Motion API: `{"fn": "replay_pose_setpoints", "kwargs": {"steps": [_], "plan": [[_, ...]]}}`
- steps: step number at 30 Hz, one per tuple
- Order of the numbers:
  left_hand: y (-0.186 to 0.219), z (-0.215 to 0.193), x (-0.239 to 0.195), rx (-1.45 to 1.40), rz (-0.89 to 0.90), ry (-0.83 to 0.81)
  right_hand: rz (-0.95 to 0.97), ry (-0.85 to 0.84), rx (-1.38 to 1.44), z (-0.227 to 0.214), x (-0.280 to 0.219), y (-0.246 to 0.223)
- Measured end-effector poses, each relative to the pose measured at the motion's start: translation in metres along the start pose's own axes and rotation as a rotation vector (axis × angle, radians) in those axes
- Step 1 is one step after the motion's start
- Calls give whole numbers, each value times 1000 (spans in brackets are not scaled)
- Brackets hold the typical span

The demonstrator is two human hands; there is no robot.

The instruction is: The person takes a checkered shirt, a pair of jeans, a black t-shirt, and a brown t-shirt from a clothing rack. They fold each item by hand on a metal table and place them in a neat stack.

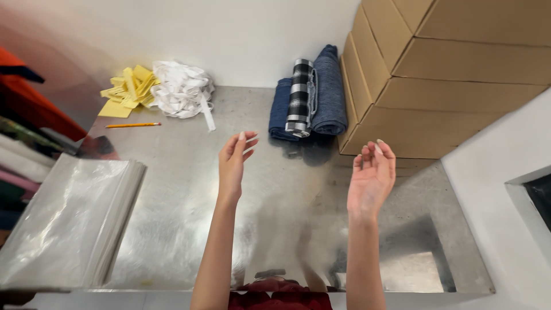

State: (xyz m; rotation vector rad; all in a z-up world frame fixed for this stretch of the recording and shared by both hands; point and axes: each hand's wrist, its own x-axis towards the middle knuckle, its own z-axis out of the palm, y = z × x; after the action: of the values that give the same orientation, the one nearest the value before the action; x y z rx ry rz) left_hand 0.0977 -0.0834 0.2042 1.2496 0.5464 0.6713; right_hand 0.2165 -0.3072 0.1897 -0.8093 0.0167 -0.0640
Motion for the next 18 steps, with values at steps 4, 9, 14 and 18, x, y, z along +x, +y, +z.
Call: {"fn": "replay_pose_setpoints", "kwargs": {"steps": [4,9,14,18], "plan": [[27,-46,-38,-36,8,89,-5,-28,-31,28,-57,-14],[61,-128,-80,-80,68,192,-8,-100,-58,54,-134,4],[78,-230,-124,-117,106,240,-83,-172,-189,87,-249,33],[98,-311,-180,-259,75,257,-173,-281,-298,105,-347,68]]}}
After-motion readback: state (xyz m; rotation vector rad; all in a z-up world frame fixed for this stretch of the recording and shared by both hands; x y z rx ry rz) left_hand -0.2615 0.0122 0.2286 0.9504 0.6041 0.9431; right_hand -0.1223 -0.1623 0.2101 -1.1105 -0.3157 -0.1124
